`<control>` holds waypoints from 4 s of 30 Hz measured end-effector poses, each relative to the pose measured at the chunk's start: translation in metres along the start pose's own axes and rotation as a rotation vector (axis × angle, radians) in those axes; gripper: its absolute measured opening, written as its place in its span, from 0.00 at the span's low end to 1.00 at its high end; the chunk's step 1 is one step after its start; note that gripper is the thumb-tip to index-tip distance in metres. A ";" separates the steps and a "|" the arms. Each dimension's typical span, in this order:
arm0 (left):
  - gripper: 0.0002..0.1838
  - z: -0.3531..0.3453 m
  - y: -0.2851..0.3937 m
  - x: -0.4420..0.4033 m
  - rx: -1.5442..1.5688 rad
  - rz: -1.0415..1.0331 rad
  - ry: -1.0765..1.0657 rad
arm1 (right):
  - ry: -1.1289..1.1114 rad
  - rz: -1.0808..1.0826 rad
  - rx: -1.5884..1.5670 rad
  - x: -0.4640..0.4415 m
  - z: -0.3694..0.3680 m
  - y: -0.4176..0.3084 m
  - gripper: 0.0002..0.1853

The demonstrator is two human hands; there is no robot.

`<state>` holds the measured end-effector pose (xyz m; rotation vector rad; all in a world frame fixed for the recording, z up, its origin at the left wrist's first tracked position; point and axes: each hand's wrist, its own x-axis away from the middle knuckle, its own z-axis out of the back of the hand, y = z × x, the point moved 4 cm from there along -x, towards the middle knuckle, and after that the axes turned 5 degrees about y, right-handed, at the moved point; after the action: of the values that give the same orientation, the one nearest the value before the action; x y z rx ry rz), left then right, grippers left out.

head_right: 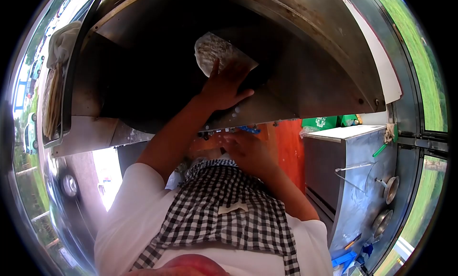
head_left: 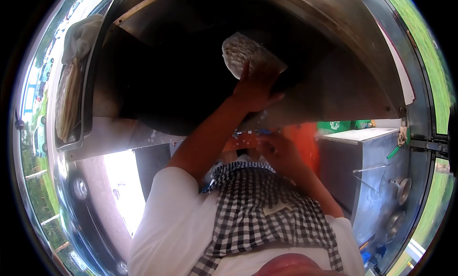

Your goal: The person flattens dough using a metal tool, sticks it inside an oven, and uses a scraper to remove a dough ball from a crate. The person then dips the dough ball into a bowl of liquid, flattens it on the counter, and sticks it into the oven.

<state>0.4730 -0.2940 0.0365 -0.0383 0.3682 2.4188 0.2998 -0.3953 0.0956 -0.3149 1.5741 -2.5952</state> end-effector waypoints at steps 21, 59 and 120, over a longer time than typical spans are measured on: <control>0.47 0.003 -0.100 -0.004 -0.145 0.387 -0.050 | 0.060 0.010 -0.011 0.017 0.012 0.015 0.13; 0.37 0.034 -0.040 0.050 -0.026 0.190 0.139 | 0.128 -0.042 -0.007 0.054 0.002 0.032 0.15; 0.31 -0.213 0.792 0.171 0.683 -0.946 -0.697 | 1.726 -0.740 -0.242 0.850 0.161 0.281 0.18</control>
<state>-0.1775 -0.8210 0.0117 0.7374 0.6346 1.1797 -0.5013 -0.8206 0.0283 2.3404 2.2800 -3.1195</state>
